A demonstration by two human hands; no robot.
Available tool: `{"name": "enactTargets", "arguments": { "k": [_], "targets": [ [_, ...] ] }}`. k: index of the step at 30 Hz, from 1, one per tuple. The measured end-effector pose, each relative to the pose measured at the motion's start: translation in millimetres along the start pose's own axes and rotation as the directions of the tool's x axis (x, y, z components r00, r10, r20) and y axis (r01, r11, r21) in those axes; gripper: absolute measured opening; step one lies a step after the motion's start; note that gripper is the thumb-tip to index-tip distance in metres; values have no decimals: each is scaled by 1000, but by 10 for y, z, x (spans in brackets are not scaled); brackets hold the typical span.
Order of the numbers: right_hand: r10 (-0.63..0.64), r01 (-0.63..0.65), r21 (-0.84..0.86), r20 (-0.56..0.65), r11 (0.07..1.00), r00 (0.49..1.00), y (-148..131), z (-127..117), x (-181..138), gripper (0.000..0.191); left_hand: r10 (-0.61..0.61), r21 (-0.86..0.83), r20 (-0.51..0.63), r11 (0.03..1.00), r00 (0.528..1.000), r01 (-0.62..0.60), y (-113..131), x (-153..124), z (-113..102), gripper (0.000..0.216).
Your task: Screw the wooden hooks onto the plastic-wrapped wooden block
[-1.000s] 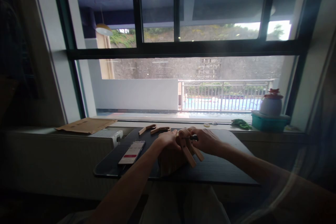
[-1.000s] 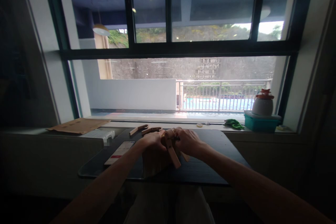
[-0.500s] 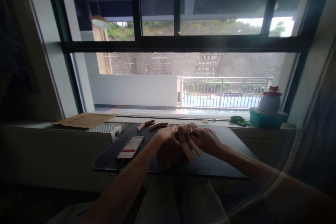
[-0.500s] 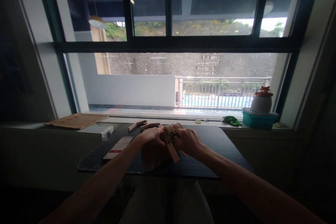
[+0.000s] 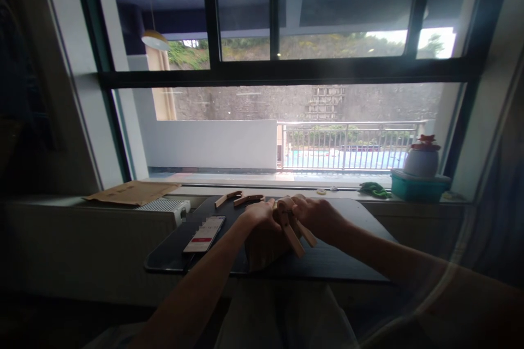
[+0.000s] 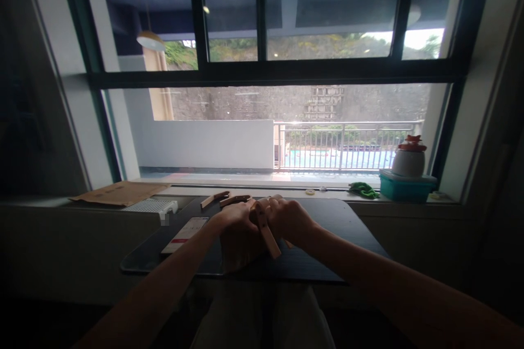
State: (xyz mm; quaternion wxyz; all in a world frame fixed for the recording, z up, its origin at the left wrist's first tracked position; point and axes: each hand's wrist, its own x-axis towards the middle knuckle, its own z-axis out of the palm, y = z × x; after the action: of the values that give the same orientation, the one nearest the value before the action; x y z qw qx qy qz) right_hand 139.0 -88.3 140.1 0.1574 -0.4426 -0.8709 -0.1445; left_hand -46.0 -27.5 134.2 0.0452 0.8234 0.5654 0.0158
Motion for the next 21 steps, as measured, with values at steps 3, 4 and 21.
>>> {"name": "enactTargets", "arguments": {
  "k": [3,4,21],
  "targets": [
    [-58,59,-12,38,998,998,10,3,-16,31,7,-8,-9,1000,1000,-7,11,-1,-1,83],
    [-46,47,-10,43,999,998,22,15,-25,30,9,-11,-12,1000,1000,-9,14,-3,-1,82],
    [133,-133,34,-5,991,991,-3,-37,17,32,12,-3,-22,1000,1000,-12,-35,24,11,79]
  ]
}}
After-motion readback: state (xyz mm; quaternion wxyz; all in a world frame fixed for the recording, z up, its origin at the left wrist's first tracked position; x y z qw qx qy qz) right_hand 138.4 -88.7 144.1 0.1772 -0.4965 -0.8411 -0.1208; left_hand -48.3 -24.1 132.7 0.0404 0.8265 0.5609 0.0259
